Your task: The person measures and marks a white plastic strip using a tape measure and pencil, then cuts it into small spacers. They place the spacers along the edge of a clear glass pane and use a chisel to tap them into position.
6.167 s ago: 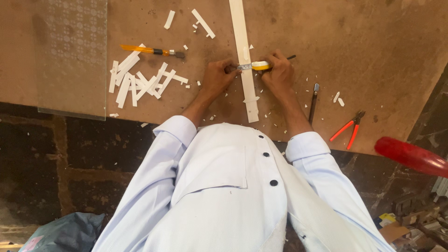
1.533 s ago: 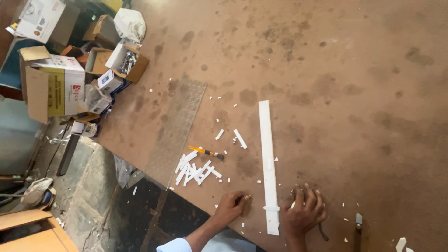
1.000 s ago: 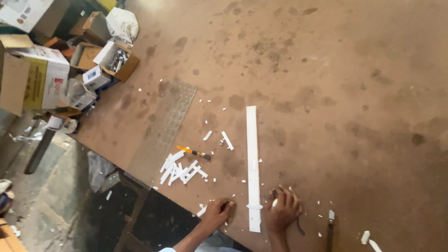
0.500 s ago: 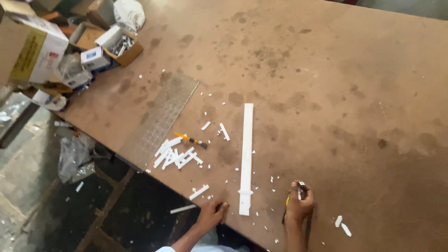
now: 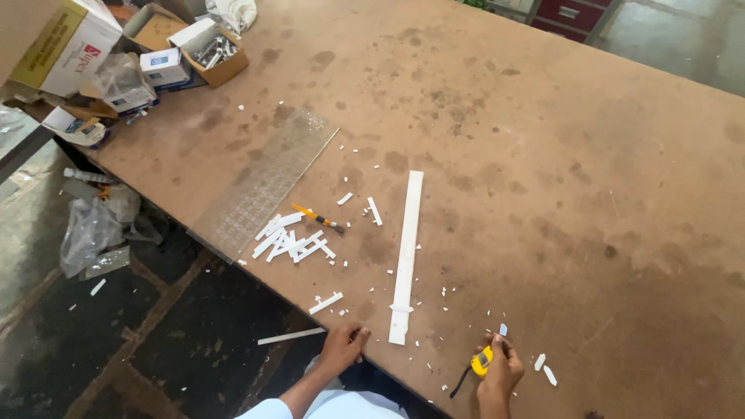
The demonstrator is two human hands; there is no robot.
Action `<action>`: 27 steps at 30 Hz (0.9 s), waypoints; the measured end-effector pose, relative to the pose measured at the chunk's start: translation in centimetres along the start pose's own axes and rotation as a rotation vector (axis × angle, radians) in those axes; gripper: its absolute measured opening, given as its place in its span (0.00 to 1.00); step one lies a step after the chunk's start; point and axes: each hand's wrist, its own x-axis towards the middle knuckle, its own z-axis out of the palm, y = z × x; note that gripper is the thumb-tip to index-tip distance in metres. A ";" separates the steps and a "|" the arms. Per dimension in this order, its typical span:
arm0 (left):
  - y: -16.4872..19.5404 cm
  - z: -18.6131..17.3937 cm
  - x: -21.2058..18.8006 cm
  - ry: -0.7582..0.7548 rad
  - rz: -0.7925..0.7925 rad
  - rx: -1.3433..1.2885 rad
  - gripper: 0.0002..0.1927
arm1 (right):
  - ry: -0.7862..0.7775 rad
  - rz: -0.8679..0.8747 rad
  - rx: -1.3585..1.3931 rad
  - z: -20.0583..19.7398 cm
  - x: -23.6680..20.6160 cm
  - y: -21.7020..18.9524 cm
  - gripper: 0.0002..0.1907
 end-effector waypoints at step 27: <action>7.0 -1.2 5.3 -0.463 0.070 -0.183 0.25 | -0.549 -0.516 -0.688 11.8 -11.7 0.4 0.14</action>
